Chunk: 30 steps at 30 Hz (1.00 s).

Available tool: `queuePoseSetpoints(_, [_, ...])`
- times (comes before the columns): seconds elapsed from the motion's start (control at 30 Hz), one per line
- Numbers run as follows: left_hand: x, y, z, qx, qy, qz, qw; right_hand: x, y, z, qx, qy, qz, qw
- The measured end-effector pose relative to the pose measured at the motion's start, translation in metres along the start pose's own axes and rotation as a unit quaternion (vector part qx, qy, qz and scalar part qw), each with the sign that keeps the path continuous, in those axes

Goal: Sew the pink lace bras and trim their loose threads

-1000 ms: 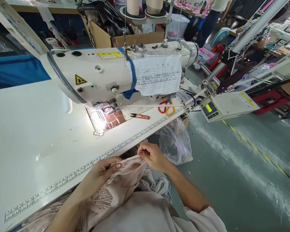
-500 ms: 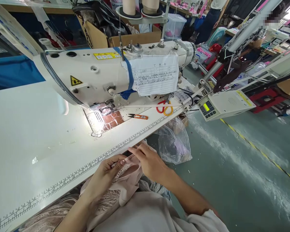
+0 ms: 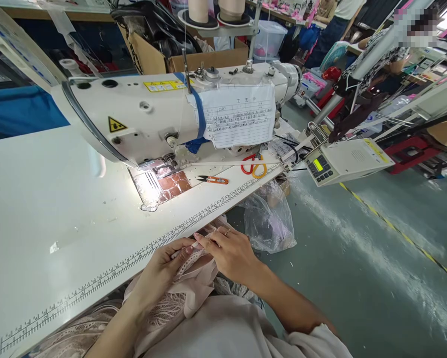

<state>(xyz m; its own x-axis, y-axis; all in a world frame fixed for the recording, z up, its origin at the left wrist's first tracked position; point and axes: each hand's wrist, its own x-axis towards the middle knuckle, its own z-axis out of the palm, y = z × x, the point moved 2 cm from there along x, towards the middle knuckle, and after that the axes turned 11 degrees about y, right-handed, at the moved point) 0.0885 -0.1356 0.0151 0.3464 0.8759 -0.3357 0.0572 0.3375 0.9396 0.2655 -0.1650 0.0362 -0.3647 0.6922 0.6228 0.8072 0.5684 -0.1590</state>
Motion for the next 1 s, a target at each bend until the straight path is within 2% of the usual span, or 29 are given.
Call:
queuePoseSetpoints(0.2, [0.0, 0.002, -0.001, 0.007, 0.0, -0.003, 1.0, -0.003, 0.0, 0.002, 0.003, -0.012, 0.004, 1.0])
queuePoseSetpoints(0.37, [0.0, 0.001, 0.004, 0.008, 0.014, 0.012, 1.0, -0.007, -0.001, 0.007, 0.056, -0.025, 0.026, 0.998])
queuePoseSetpoints(0.43, [0.001, 0.001, 0.006, 0.032, 0.043, 0.028, 0.998, -0.006, -0.004, 0.008, 0.093, -0.042, 0.055, 0.993])
queuePoseSetpoints(0.5, [0.001, 0.002, 0.007, 0.096, 0.064, 0.053, 0.992, -0.003, -0.006, 0.008, 0.166, -0.06, 0.12, 0.977])
queuePoseSetpoints(0.57, [0.002, 0.005, 0.009, 0.157, 0.052, 0.076, 0.983, 0.001, -0.007, 0.009, 0.284, -0.076, 0.225, 0.929])
queuePoseSetpoints(0.6, [0.002, 0.007, 0.01, 0.17, 0.034, 0.083, 0.981, 0.002, -0.007, 0.01, 0.356, -0.08, 0.283, 0.887])
queuePoseSetpoints(0.63, [0.002, 0.009, 0.011, 0.168, 0.012, 0.086, 0.982, 0.004, -0.007, 0.012, 0.429, -0.081, 0.341, 0.832])
queuePoseSetpoints(0.73, [0.0, 0.012, 0.013, 0.134, -0.041, 0.075, 0.987, 0.007, -0.004, 0.017, 0.599, -0.044, 0.483, 0.637])
queuePoseSetpoints(0.77, [0.0, 0.012, 0.013, 0.123, -0.054, 0.064, 0.989, 0.007, -0.002, 0.019, 0.629, -0.026, 0.513, 0.583])
queuePoseSetpoints(0.8, [0.0, 0.011, 0.014, 0.112, -0.063, 0.053, 0.99, 0.008, 0.0, 0.021, 0.646, -0.012, 0.534, 0.545])
queuePoseSetpoints(0.87, [0.0, 0.008, 0.015, 0.092, -0.076, 0.038, 0.992, 0.009, 0.004, 0.024, 0.659, 0.007, 0.557, 0.506])
queuePoseSetpoints(1.0, [0.0, 0.004, 0.016, 0.059, -0.063, 0.018, 0.996, 0.013, 0.011, 0.027, 0.647, 0.048, 0.575, 0.499])
